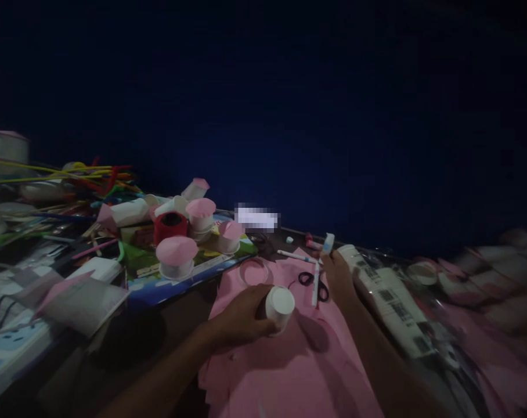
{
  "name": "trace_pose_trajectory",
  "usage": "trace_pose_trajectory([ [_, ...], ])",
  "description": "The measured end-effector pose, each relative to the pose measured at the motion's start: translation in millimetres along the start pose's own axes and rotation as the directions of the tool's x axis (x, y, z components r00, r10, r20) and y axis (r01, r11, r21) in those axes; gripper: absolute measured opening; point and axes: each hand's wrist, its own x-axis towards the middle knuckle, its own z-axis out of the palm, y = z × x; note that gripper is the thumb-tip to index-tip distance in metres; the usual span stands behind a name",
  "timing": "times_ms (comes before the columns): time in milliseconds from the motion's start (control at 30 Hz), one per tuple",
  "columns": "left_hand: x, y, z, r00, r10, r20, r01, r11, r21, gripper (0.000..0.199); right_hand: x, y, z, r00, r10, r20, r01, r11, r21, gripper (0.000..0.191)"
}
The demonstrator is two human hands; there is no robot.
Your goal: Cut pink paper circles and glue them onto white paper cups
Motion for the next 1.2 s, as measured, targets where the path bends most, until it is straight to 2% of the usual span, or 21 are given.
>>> trace_pose_trajectory([
  [133,-1,1,-3.1,1.000,0.018,0.000,-0.017,0.997,0.081,0.043,47,8,14,0.999,0.016,0.030,-0.008,0.971,-0.237,0.032],
  [233,-1,0,-3.7,1.000,0.026,0.001,-0.026,0.996,0.089,0.043,76,14,31,0.998,0.018,0.052,0.006,0.907,-0.422,0.028],
  [333,-2,-1,-3.8,0.999,0.032,-0.001,-0.032,0.996,0.087,0.044,93,19,50,0.998,0.004,0.059,0.031,0.810,-0.586,0.026],
  [433,-1,-1,-4.6,1.000,0.031,0.005,-0.031,0.996,0.086,0.044,99,24,64,0.997,-0.028,0.068,0.068,0.709,-0.702,0.028],
  [600,0,0,-5.1,1.000,0.022,0.015,-0.023,0.997,0.073,0.046,99,26,72,0.991,-0.055,0.119,0.128,0.599,-0.791,0.028],
  [800,-1,0,-2.7,1.000,-0.015,0.010,0.015,1.000,0.013,0.046,84,14,43,0.980,-0.083,0.181,0.196,0.546,-0.815,0.041],
  [867,-2,0,-2.1,0.999,-0.031,0.016,0.031,0.999,-0.033,0.045,67,11,31,0.958,-0.097,0.270,0.279,0.534,-0.798,0.035],
  [1000,-2,-1,-2.7,0.999,-0.024,0.043,0.028,0.995,-0.094,0.051,28,9,22,0.875,-0.103,0.473,0.456,0.502,-0.735,0.026],
  [1100,-1,-6,-3.3,0.998,0.015,0.065,-0.008,0.995,-0.097,0.063,13,7,25,0.848,-0.108,0.518,0.501,0.479,-0.720,0.020],
  [1200,-1,-12,-3.5,0.996,0.041,0.075,-0.031,0.992,-0.125,0.078,13,0,24,0.847,-0.115,0.518,0.505,0.473,-0.722,0.021],
])
